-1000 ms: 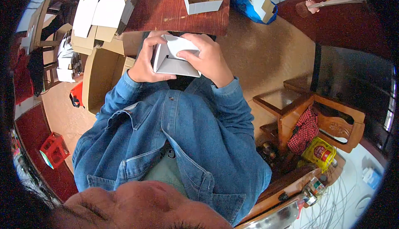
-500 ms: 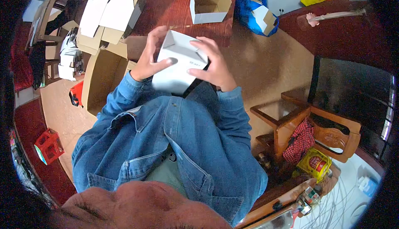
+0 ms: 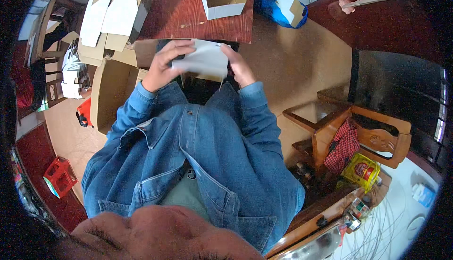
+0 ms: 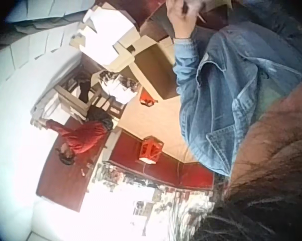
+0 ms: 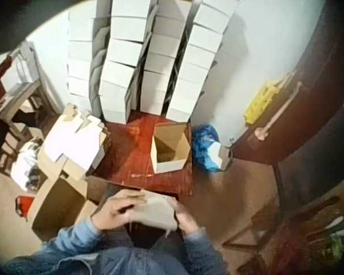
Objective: The person folds flat cardboard sheets into small boxes and inserts, places the inserts inside the boxes, and stacks the assembled boxes on the table by hand.
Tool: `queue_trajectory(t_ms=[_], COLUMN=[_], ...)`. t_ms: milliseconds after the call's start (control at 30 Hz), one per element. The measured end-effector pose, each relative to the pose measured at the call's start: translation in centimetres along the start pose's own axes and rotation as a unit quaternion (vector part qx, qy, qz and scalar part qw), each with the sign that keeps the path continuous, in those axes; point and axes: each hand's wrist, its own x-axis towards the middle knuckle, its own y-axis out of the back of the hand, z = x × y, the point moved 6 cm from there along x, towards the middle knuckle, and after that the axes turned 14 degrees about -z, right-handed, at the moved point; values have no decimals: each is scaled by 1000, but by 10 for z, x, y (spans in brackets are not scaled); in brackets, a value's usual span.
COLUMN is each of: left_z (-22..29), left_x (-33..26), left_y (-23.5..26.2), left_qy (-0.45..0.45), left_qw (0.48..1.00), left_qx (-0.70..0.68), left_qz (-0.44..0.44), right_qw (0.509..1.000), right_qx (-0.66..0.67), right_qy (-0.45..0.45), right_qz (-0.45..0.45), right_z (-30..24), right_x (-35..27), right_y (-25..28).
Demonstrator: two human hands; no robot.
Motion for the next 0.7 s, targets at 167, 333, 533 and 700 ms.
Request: queue_trajectory(t_ms=[167,333,533,700], left_z=[-40,-53,-60,-55], left_x=[-29,-39,-51,-46], left_y=[-6,6,11,8], left_qy=[280,238,264,276], left_qw=[927,903,899,881], left_qx=[-187,-201,-182,-209], left_qz=[167,295,299,323], right_qw=[995,991,942,765], right_qx=[-104,-94,-159,-497], right_qy=[-6,69,283,407], right_qz=[9,67,89,-35], right_z=[-3,-5,-62,-71], right_x=[2,0,-65,-86], right_y=[0,36,2,-74])
